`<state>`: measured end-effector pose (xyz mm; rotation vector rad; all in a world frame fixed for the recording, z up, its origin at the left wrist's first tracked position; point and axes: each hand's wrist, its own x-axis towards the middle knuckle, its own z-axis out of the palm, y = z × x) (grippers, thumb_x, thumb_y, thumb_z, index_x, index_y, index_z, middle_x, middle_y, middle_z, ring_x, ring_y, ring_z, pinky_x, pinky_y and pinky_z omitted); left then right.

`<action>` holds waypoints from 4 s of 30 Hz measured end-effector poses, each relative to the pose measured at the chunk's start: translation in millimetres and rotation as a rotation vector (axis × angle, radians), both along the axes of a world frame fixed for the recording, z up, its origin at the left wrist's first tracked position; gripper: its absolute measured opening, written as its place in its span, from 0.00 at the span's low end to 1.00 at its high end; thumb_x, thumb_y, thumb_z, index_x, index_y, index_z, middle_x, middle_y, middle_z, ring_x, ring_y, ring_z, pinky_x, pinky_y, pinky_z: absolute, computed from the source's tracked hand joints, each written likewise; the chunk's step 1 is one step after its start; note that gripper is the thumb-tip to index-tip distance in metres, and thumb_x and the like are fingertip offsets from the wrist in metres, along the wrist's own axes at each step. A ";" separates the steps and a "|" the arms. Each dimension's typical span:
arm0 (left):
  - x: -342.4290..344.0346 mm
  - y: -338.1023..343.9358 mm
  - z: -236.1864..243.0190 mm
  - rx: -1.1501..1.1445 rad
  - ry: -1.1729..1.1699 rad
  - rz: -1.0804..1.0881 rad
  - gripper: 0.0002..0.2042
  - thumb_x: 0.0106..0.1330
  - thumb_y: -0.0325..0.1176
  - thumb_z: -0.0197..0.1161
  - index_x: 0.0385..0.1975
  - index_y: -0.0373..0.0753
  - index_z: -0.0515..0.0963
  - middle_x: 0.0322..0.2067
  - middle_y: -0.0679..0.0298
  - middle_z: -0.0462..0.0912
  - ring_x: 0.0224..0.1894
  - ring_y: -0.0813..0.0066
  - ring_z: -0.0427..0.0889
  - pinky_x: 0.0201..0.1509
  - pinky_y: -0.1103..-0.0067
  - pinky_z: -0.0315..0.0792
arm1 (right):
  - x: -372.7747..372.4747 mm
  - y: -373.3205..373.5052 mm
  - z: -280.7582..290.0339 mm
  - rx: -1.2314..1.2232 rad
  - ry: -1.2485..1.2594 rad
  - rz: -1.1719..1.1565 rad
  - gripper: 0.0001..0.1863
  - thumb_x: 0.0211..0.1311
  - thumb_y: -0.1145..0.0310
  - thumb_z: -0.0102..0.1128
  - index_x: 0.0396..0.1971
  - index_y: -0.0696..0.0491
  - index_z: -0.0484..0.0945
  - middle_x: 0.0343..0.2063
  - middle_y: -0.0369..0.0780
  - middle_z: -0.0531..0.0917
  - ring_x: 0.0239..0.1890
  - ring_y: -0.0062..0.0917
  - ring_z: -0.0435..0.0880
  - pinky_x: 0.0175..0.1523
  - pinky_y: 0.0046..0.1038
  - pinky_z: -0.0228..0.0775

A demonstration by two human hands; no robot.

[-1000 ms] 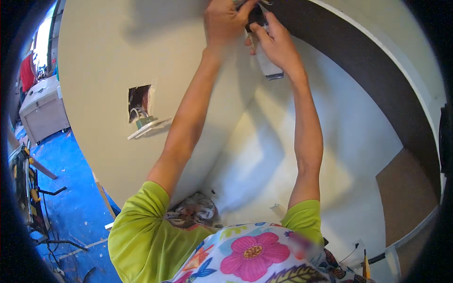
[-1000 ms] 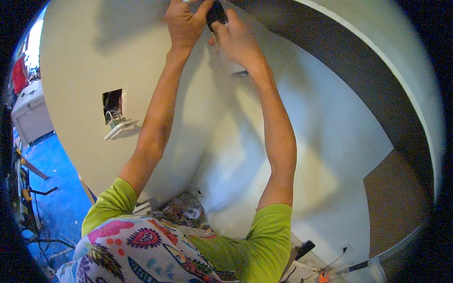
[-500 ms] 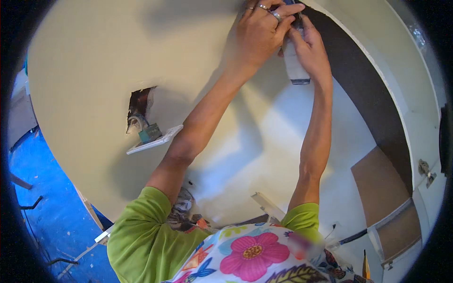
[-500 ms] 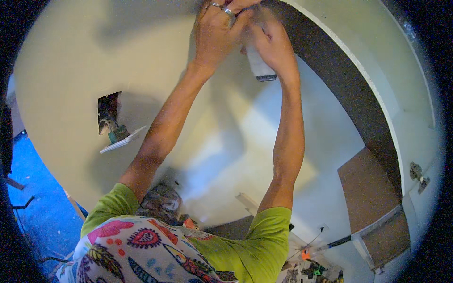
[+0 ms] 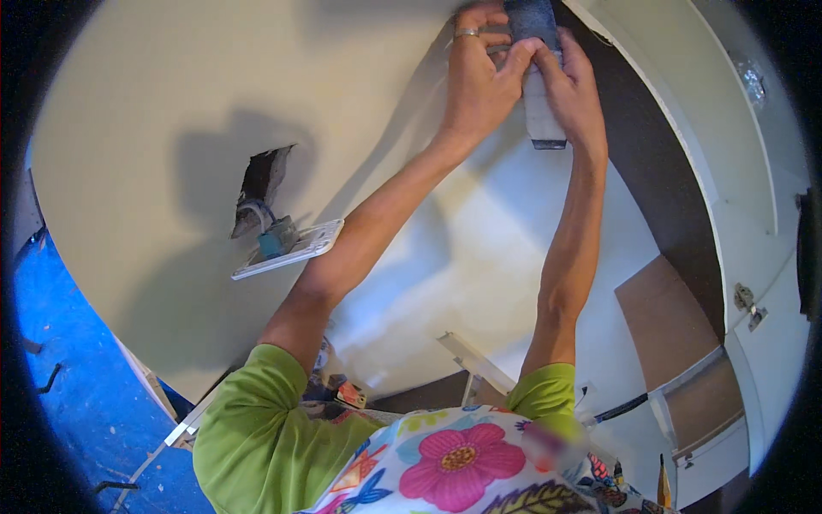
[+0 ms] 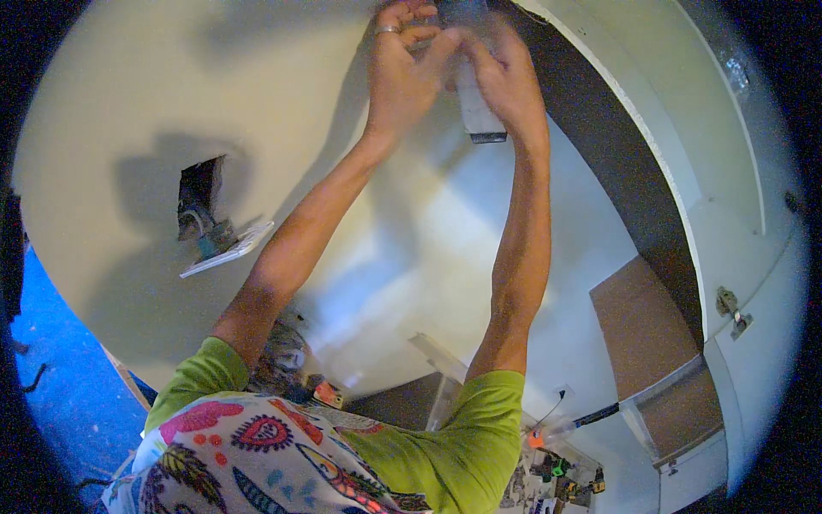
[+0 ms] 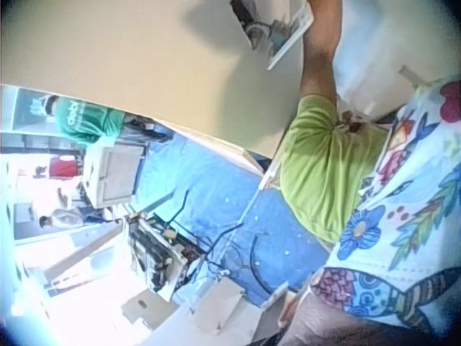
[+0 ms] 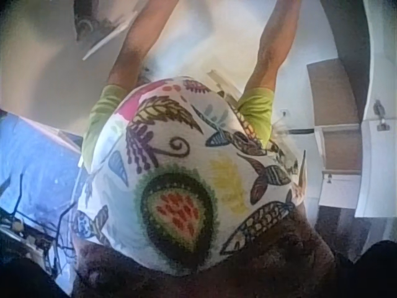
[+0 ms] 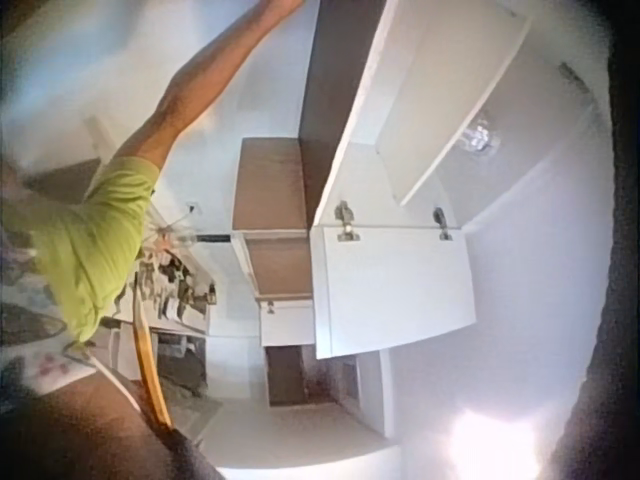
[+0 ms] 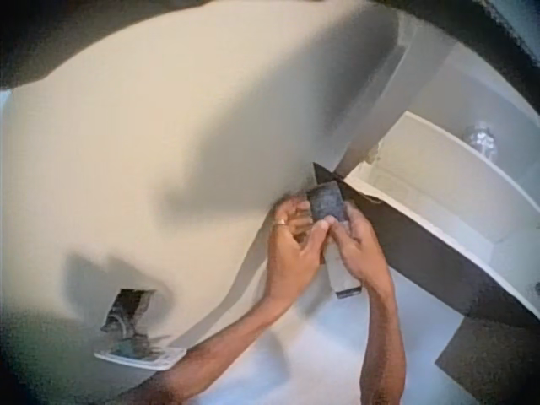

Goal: The person trims a large sheet of wallpaper along the top edge of a wall using a utility knife. They then use a sanding block to smooth the cut edge and continue trimming along the wall's perimeter.

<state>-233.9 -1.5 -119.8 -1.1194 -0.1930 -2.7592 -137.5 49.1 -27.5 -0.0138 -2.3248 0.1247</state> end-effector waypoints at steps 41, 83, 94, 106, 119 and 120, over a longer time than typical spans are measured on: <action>-37.8 -38.8 19.4 -0.116 0.360 1.104 0.11 0.62 0.27 0.69 0.44 0.43 0.85 0.42 0.57 0.83 0.41 0.54 0.85 0.46 0.66 0.80 | 39.9 -10.6 -26.5 -0.021 -0.012 -0.107 0.15 0.74 0.61 0.54 0.50 0.55 0.70 0.29 0.50 0.86 0.33 0.49 0.87 0.43 0.45 0.76; -1.2 1.4 -11.4 -0.067 -0.040 -0.147 0.21 0.72 0.43 0.65 0.52 0.31 0.74 0.36 0.66 0.81 0.34 0.79 0.80 0.36 0.77 0.78 | -4.9 -7.7 -16.5 0.061 0.027 0.031 0.16 0.76 0.62 0.59 0.53 0.59 0.75 0.39 0.36 0.85 0.40 0.15 0.81 0.45 0.21 0.74; -4.7 1.9 1.8 -0.017 -0.040 -0.547 0.09 0.73 0.42 0.63 0.38 0.43 0.79 0.24 0.76 0.73 0.26 0.87 0.71 0.22 0.81 0.63 | -10.0 -22.1 -10.6 -0.037 0.018 -0.016 0.15 0.72 0.65 0.58 0.51 0.59 0.80 0.41 0.41 0.86 0.46 0.27 0.83 0.54 0.30 0.74; -10.2 3.2 4.6 0.012 -0.038 -0.498 0.11 0.72 0.40 0.65 0.40 0.38 0.79 0.22 0.73 0.74 0.20 0.87 0.70 0.18 0.82 0.63 | -13.7 -19.9 -9.5 -0.019 0.044 -0.053 0.17 0.71 0.64 0.59 0.52 0.60 0.79 0.45 0.42 0.85 0.48 0.28 0.81 0.56 0.31 0.72; -14.0 15.6 4.8 0.029 -0.126 -0.426 0.18 0.68 0.40 0.68 0.44 0.30 0.79 0.28 0.69 0.79 0.26 0.85 0.72 0.26 0.81 0.66 | -24.7 -16.5 -18.4 -0.080 0.075 0.055 0.15 0.74 0.66 0.57 0.53 0.58 0.76 0.46 0.39 0.83 0.49 0.22 0.80 0.56 0.26 0.71; -12.8 11.3 1.8 -0.009 -0.105 -0.424 0.16 0.70 0.42 0.66 0.43 0.33 0.79 0.27 0.71 0.77 0.25 0.86 0.70 0.25 0.82 0.63 | -22.5 -24.1 -20.9 -0.105 0.071 0.022 0.16 0.73 0.67 0.57 0.55 0.60 0.75 0.50 0.42 0.83 0.53 0.26 0.80 0.60 0.28 0.70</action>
